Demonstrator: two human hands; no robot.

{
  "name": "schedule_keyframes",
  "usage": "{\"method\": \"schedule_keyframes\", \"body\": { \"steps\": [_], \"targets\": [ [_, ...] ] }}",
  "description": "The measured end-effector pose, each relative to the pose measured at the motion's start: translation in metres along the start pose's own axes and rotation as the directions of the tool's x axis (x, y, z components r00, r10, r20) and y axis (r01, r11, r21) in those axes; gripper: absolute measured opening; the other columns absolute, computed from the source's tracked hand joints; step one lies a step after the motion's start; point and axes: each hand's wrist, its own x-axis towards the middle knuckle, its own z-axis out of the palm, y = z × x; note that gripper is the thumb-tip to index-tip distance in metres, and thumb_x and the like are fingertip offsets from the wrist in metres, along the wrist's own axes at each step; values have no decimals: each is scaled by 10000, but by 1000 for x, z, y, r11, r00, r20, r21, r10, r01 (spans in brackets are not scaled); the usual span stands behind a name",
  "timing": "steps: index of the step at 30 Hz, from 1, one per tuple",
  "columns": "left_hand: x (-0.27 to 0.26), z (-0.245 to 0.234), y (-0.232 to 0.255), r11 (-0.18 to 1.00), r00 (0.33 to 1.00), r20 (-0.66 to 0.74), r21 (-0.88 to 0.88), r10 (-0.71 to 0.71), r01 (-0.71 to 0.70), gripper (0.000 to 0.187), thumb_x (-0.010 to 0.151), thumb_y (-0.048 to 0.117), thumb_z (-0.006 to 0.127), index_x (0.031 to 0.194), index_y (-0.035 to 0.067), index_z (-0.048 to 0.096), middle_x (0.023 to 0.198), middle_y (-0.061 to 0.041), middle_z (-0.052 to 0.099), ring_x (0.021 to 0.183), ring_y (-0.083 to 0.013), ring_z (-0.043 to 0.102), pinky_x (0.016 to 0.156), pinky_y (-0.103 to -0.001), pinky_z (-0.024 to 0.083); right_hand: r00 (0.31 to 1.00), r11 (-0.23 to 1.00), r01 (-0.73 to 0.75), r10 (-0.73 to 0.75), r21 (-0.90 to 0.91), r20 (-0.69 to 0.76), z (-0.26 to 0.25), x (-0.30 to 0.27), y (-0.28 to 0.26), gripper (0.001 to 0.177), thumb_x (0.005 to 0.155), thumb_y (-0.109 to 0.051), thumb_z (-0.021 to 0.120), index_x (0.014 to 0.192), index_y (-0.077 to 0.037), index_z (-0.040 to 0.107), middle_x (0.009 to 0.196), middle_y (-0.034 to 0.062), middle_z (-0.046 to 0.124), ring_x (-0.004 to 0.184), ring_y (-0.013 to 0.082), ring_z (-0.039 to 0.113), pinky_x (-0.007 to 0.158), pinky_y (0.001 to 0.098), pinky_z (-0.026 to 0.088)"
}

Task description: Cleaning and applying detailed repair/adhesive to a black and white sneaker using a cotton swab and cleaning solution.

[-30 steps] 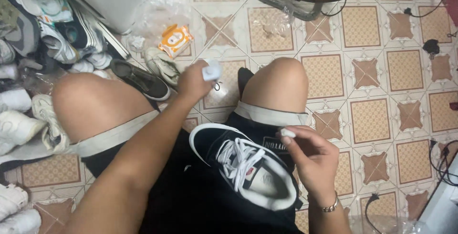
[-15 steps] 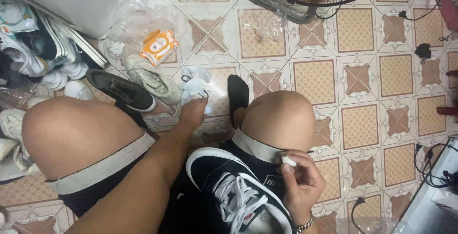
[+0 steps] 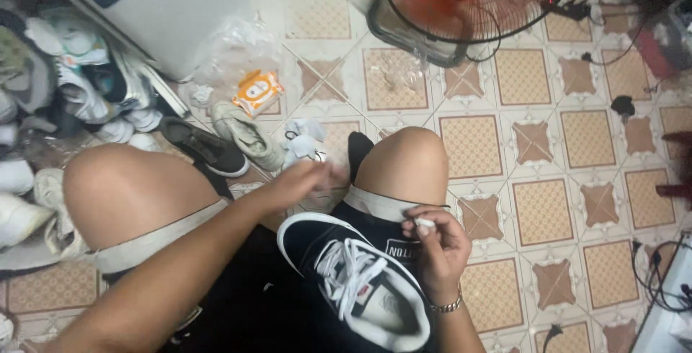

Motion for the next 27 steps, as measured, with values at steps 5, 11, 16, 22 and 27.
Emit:
{"method": "schedule_keyframes", "body": {
  "steps": [5, 11, 16, 22, 27],
  "targets": [
    [-132, 29, 44, 947, 959, 113, 166, 258, -275, 433, 942, 244, 660, 1329, 51, 677, 1259, -97, 711, 1186, -197, 641, 1030, -314, 457, 990, 981, -108, 92, 161, 105, -11, -15, 0, 113, 995, -16, 598, 1072, 59, 634, 1125, 218, 688, 943, 234, 693, 872, 357, 582],
    [-183, 53, 11, 972, 945, -326, -214, 20, -94, 437, 865, 80, 663, 1293, 9, 710, 1249, -114, 773, 1150, -193, 699, 1037, -310, 488, 964, 907, -264, 245, 329, 99, 2, -38, -4, 196, 962, -74, 537, 1107, 35, 610, 1106, 203, 705, 1028, 288, 710, 940, 412, 571],
    [-222, 74, 46, 668, 968, -202, -743, -149, -52, 510, 813, 83, 597, 1293, -40, 716, 1272, -189, 757, 1129, -273, 713, 1039, -382, 480, 939, 845, -212, 316, 491, -138, 42, -15, -1, 285, 1028, -153, 489, 1240, 1, 602, 1152, 120, 690, 1090, 231, 657, 989, 382, 508],
    [-230, 76, 107, 842, 816, -246, 299, 523, -449, 928, 570, 246, 968, 1390, -6, 616, 1518, -229, 523, 1373, -353, 525, 1119, -423, 370, 920, 811, -157, 328, 563, -216, 66, 57, -6, 262, 1017, -171, 502, 1124, 16, 651, 1084, 119, 712, 1006, 228, 682, 947, 370, 536],
    [-211, 86, 113, 984, 888, -424, 101, 176, -147, 750, 693, 277, 907, 1388, 139, 661, 1102, -124, 845, 943, -226, 803, 852, -287, 615, 955, 977, 22, 42, 211, -294, 82, 77, -35, 186, 1000, -89, 590, 1100, 27, 696, 1125, 97, 722, 1025, 172, 665, 902, 304, 557]
  ]
}}
